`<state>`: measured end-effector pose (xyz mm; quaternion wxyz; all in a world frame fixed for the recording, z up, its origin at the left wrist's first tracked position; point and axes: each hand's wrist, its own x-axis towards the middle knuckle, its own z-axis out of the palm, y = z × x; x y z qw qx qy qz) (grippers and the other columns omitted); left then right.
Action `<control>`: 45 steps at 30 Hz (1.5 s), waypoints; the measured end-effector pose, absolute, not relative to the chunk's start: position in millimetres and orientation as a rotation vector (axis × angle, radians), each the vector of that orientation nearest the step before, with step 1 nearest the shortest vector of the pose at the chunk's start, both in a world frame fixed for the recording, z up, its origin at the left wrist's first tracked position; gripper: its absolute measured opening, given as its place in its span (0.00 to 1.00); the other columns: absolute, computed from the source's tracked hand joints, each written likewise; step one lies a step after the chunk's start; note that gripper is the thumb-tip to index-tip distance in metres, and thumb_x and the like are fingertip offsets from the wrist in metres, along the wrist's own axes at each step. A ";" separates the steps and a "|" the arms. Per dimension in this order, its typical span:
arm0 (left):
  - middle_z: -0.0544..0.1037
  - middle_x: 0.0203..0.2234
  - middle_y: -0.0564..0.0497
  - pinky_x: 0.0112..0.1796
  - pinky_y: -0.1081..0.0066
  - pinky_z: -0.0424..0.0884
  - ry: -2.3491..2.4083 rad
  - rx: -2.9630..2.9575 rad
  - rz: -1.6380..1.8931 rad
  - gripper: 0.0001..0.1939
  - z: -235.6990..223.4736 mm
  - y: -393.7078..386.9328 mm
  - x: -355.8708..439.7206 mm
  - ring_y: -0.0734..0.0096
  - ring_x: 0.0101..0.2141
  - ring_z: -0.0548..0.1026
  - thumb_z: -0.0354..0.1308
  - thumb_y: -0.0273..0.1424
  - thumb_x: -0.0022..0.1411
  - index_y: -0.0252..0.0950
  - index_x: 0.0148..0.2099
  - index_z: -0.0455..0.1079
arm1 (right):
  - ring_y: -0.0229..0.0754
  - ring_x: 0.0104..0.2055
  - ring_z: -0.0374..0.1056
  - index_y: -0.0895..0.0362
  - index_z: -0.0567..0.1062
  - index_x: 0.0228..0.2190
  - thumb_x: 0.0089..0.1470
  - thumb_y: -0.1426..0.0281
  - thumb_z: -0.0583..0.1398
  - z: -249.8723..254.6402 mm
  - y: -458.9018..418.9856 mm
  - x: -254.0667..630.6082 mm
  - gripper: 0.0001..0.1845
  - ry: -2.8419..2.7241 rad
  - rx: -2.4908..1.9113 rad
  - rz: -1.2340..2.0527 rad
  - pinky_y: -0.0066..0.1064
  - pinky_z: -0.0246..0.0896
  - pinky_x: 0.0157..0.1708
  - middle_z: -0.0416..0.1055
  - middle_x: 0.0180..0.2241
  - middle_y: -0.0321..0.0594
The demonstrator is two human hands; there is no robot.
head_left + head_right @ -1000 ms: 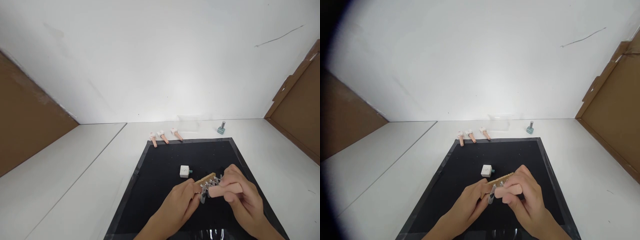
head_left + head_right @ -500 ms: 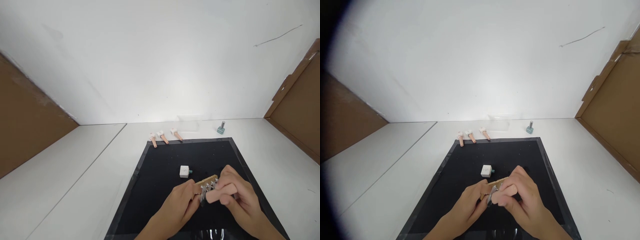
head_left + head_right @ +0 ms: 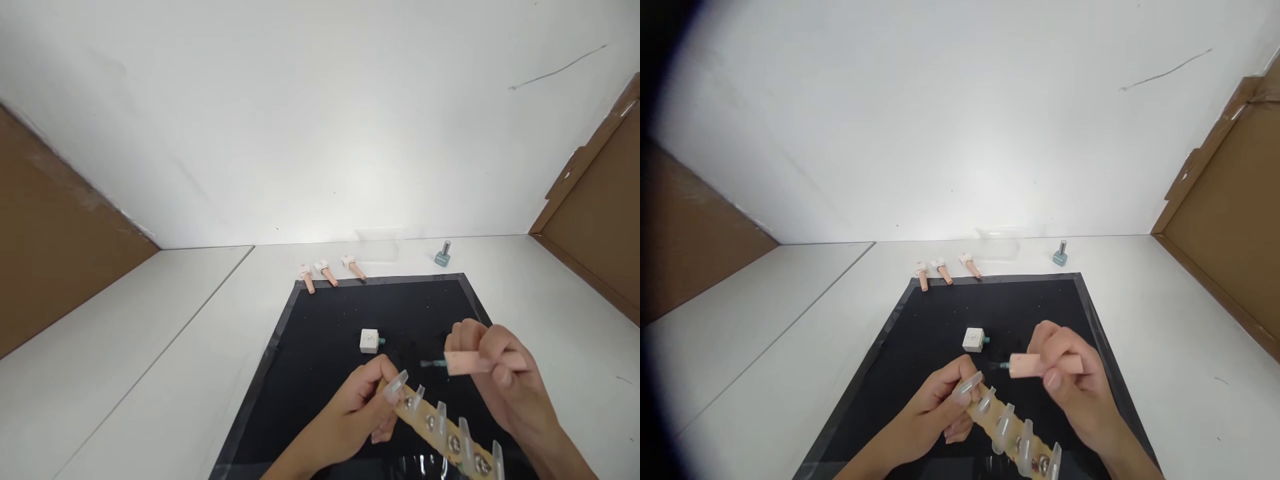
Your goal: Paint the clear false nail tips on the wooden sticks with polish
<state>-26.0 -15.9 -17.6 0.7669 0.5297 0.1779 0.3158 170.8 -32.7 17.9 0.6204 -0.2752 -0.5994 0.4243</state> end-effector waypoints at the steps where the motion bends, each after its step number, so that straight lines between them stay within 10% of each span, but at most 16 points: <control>1: 0.55 0.15 0.63 0.17 0.80 0.51 0.379 1.124 0.674 0.19 -17.4 -15.2 -25.7 0.86 0.14 0.50 0.54 0.47 0.61 0.37 0.31 0.56 | 0.39 0.24 0.53 0.50 0.69 0.27 0.59 0.57 0.57 16.7 -34.5 168.8 0.13 -1.406 -0.636 0.971 0.29 0.51 0.22 0.53 0.21 0.31; 45: 0.56 0.15 0.63 0.18 0.80 0.55 0.443 1.195 0.574 0.19 -14.9 -12.9 -21.6 0.85 0.15 0.53 0.54 0.46 0.62 0.36 0.30 0.58 | 0.38 0.25 0.56 0.52 0.68 0.28 0.62 0.60 0.53 25.1 -37.7 168.7 0.14 -1.674 -0.919 0.942 0.29 0.52 0.25 0.59 0.23 0.32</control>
